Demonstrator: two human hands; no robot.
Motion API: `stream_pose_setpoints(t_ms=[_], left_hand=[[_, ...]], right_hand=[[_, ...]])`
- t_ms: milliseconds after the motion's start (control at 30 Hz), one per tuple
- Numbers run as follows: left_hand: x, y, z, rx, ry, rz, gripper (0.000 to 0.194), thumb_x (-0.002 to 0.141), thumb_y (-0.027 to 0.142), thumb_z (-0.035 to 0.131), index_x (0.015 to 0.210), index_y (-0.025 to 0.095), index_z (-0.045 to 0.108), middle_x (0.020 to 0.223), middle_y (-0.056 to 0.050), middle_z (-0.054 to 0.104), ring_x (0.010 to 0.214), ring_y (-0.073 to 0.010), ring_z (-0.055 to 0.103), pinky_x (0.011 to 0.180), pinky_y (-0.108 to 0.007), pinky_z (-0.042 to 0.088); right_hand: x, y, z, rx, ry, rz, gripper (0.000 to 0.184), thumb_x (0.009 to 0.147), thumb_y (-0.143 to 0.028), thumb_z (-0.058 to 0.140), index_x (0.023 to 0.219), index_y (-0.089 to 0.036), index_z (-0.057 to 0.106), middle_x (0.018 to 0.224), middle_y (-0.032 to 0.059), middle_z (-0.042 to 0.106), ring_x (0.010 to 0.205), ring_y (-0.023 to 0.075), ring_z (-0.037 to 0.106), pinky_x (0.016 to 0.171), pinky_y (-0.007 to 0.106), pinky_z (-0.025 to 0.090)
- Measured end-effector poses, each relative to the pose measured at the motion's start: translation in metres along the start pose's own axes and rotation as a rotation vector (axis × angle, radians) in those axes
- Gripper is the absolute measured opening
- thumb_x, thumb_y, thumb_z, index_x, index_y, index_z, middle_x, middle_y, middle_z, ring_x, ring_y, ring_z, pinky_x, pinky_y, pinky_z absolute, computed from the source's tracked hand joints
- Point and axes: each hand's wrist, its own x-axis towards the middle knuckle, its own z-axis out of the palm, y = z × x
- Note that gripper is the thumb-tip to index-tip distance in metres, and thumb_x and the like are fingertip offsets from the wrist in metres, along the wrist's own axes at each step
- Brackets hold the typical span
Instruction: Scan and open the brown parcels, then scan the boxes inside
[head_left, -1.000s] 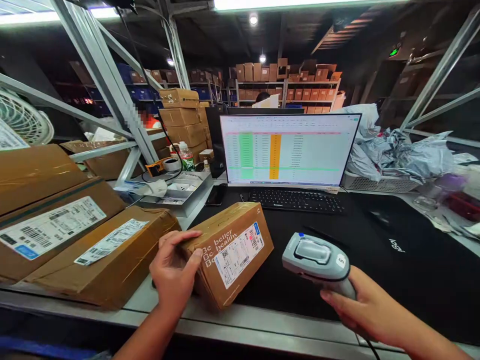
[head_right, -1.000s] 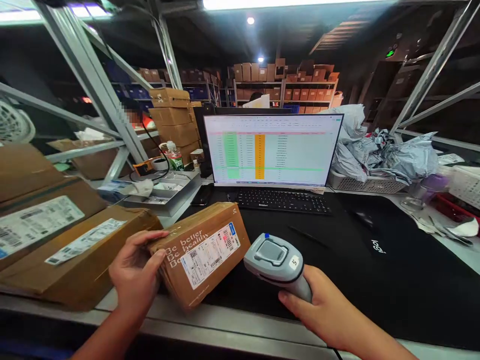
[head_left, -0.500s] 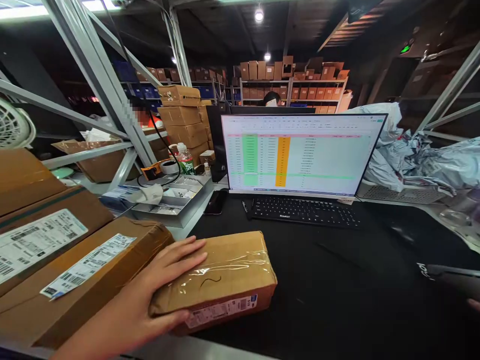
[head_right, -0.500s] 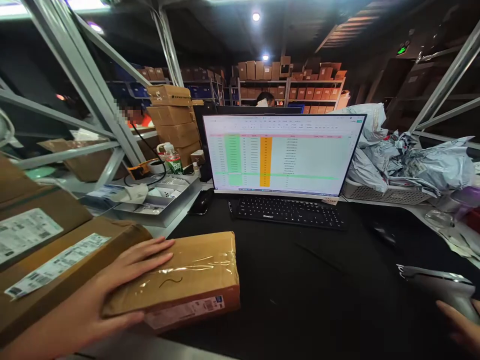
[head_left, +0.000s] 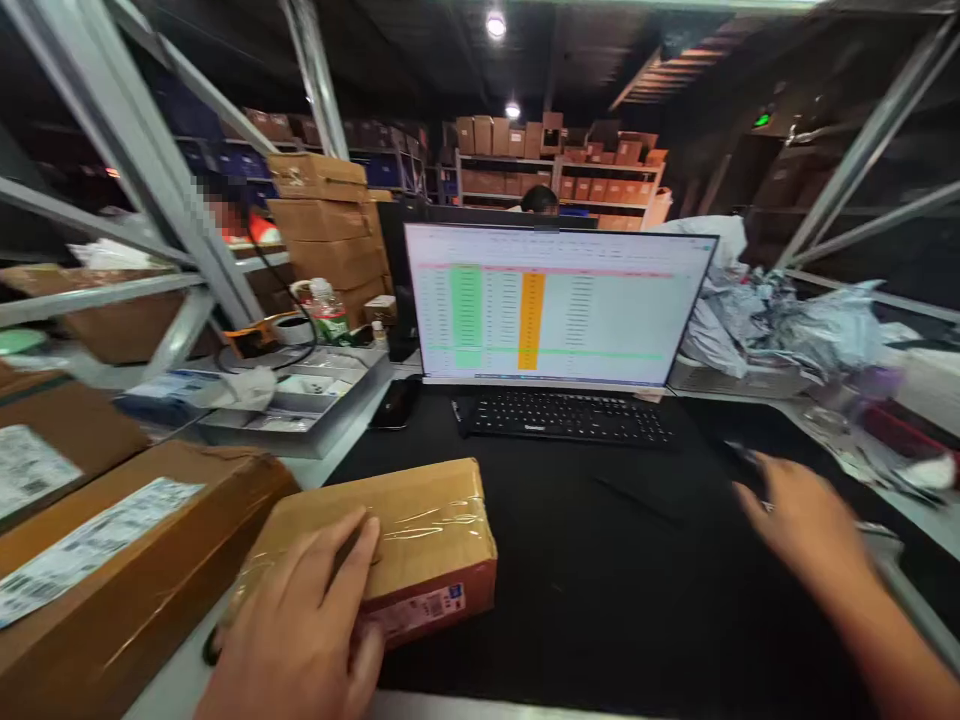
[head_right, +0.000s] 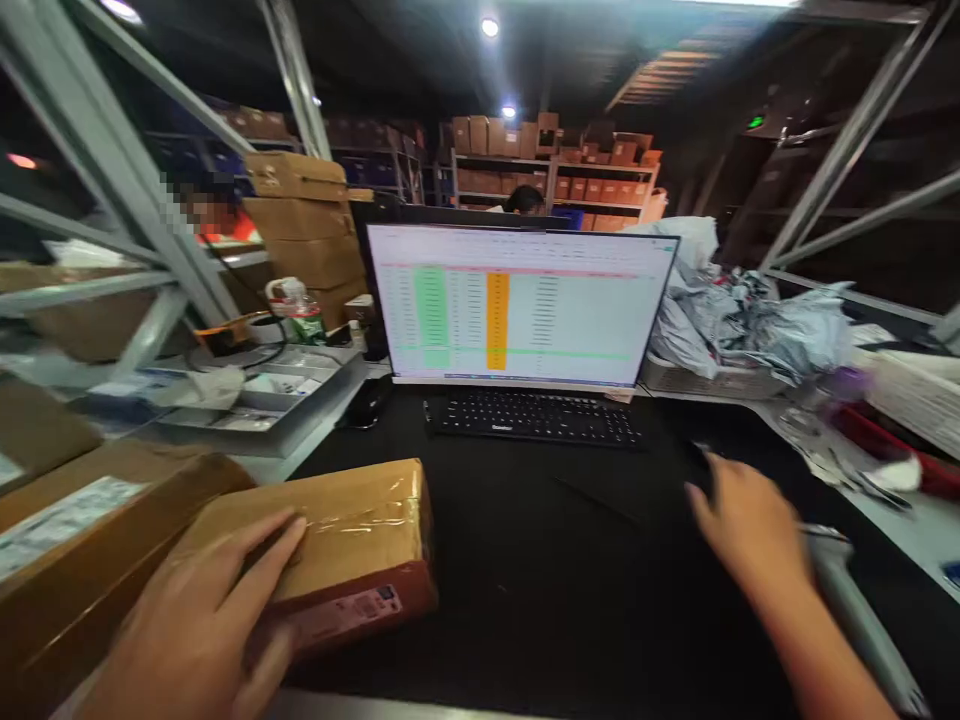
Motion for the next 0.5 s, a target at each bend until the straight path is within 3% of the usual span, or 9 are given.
stream_pose_setpoints(t_ms=[67,200,367,500], left_hand=[[0.004,0.017,0.004,0.013,0.045,-0.054,0.065,0.088,0.039,0.052,0.147,0.011,0.047,0.126,-0.021,0.066,0.104,-0.0420,0.063,0.093,-0.057,0.049],[0.007,0.023,0.008,0.036,0.145,-0.050,0.059,0.094,0.049,0.052,0.138,0.010,0.057,0.111,-0.021,0.070,0.094,-0.0407,0.065,0.080,-0.052,0.050],[0.001,0.006,0.022,0.174,0.305,0.104,0.058,0.090,0.041,0.066,0.136,0.004,0.062,0.104,-0.018,0.074,0.083,-0.0316,0.067,0.070,-0.041,0.046],[0.001,0.003,0.025,0.155,0.426,0.153,0.041,0.093,0.030,0.062,0.124,0.004,0.069,0.097,-0.016,0.076,0.082,-0.0270,0.068,0.073,-0.038,0.046]], right_hand=[[0.026,-0.034,0.025,0.161,-0.094,-0.250,0.044,0.095,-0.036,0.049,0.129,-0.012,0.060,0.125,0.0216,0.062,0.114,0.0343,0.062,0.099,0.049,0.052],[0.069,-0.082,0.079,0.157,-0.127,-0.304,0.035,0.092,-0.025,0.053,0.124,-0.017,0.064,0.127,0.0145,0.063,0.113,0.0289,0.061,0.100,0.042,0.051],[0.071,-0.082,0.112,0.156,-0.011,-0.201,0.030,0.092,-0.024,0.053,0.117,-0.014,0.066,0.124,0.0170,0.064,0.112,0.0311,0.059,0.098,0.045,0.049],[0.063,-0.069,0.124,0.199,0.048,-0.157,0.028,0.094,-0.029,0.052,0.107,-0.012,0.069,0.119,0.0177,0.065,0.110,0.0318,0.058,0.094,0.045,0.050]])
